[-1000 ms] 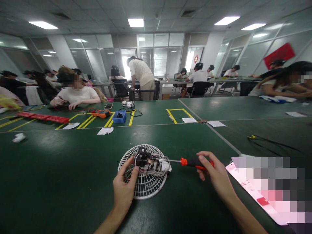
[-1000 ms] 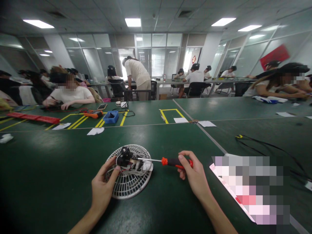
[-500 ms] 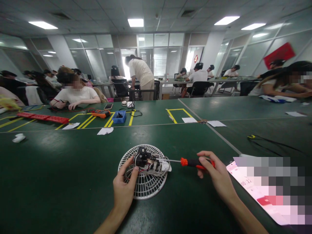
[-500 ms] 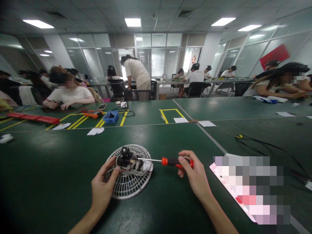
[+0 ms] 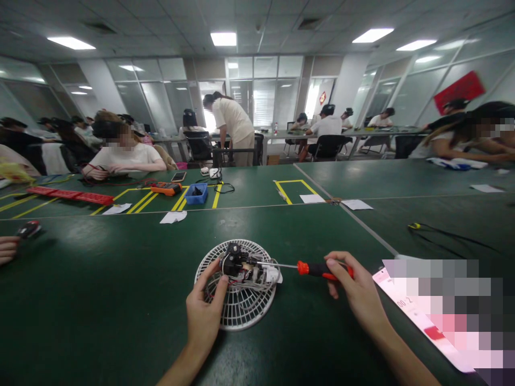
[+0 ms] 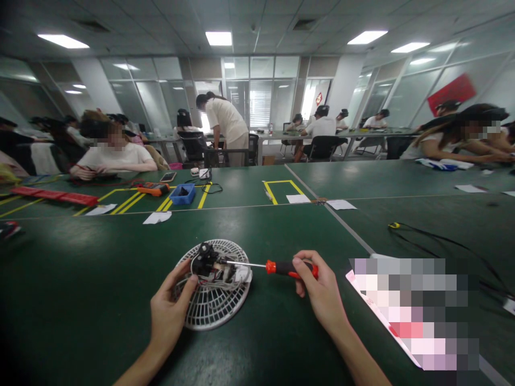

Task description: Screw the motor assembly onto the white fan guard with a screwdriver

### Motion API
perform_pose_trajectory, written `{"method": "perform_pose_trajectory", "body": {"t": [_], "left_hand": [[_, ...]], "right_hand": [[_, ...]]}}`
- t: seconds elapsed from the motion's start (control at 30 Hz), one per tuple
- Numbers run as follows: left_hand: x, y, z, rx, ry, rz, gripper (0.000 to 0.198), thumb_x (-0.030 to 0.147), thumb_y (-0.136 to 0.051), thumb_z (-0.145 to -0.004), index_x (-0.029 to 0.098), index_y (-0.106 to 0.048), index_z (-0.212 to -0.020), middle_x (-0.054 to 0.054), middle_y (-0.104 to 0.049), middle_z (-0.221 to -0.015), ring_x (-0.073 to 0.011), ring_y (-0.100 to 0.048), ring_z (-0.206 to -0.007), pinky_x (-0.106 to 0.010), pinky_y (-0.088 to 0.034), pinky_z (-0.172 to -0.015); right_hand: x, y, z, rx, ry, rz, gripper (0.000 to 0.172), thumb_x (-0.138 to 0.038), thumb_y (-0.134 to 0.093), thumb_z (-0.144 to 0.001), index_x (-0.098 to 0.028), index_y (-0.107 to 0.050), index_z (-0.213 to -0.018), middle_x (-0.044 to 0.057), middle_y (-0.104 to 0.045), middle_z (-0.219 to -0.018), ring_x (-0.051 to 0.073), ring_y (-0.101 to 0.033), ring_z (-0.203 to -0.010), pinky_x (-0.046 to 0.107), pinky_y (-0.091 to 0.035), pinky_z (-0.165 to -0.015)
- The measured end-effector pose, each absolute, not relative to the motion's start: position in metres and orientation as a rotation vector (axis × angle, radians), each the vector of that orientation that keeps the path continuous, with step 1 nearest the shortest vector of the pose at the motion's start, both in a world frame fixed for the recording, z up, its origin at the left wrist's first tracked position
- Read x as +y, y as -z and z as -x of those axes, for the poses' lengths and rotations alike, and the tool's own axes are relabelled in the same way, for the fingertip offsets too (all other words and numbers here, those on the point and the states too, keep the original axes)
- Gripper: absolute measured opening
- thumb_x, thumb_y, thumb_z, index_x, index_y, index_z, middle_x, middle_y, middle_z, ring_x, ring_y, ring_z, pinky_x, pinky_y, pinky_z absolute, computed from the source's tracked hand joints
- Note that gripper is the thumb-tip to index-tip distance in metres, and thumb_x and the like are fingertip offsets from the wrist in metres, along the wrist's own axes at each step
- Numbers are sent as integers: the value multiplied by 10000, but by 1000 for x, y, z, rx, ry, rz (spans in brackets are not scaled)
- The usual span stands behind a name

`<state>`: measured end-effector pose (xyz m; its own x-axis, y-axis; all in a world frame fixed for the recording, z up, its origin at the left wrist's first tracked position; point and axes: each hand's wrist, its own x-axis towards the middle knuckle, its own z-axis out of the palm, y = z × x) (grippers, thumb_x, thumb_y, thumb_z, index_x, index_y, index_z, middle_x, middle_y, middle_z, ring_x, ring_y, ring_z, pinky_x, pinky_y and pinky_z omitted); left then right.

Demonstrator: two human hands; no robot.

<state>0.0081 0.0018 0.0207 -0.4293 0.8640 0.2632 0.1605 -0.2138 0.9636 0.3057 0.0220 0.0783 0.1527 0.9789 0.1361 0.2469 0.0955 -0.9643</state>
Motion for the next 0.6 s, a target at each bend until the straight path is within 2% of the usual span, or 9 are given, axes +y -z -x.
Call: {"method": "perform_pose_trajectory", "body": {"t": [0.1,0.27,0.4,0.6], "left_hand": [[2,-20,-7,1516,-1694,-1225,504,507,-743,-840,216,-721,-1251,-106,-749,-1270,-273,-725,-1158,-418,-595,-1021],[3,-21,-8,1517,-1698,-1199,530,528,-757,-822,200,-726,-1238,-117,-752,-1258,-282,-727,-1148,-421,-600,-1009],[3,-21,-9,1506,-1701,-1192,533,538,-757,-821,197,-729,-1229,-116,-755,-1252,-281,-726,-1148,-416,-597,-1014],[4,-18,-8,1506,-1696,-1183,524,526,-755,-831,204,-726,-1243,-113,-746,-1274,-281,-719,-1162,-419,-593,-1021]], "right_hand": [[23,-77,-306,-1277,-909,1388,430,-647,-635,-874,-229,-590,-965,-66,-563,-469,150,-513,-411,264,-406,-456],[24,-79,-305,-1218,-971,1453,611,-809,-465,-866,-221,-620,-920,-23,-603,-517,129,-446,-360,250,-302,-377],[22,-81,-306,-1269,-914,1420,529,-744,-550,-879,-224,-645,-908,-47,-549,-512,120,-429,-377,249,-298,-404],[20,-75,-310,-1269,-907,1324,421,-638,-612,-914,-240,-620,-1050,-53,-568,-540,133,-473,-437,235,-341,-433]]}}
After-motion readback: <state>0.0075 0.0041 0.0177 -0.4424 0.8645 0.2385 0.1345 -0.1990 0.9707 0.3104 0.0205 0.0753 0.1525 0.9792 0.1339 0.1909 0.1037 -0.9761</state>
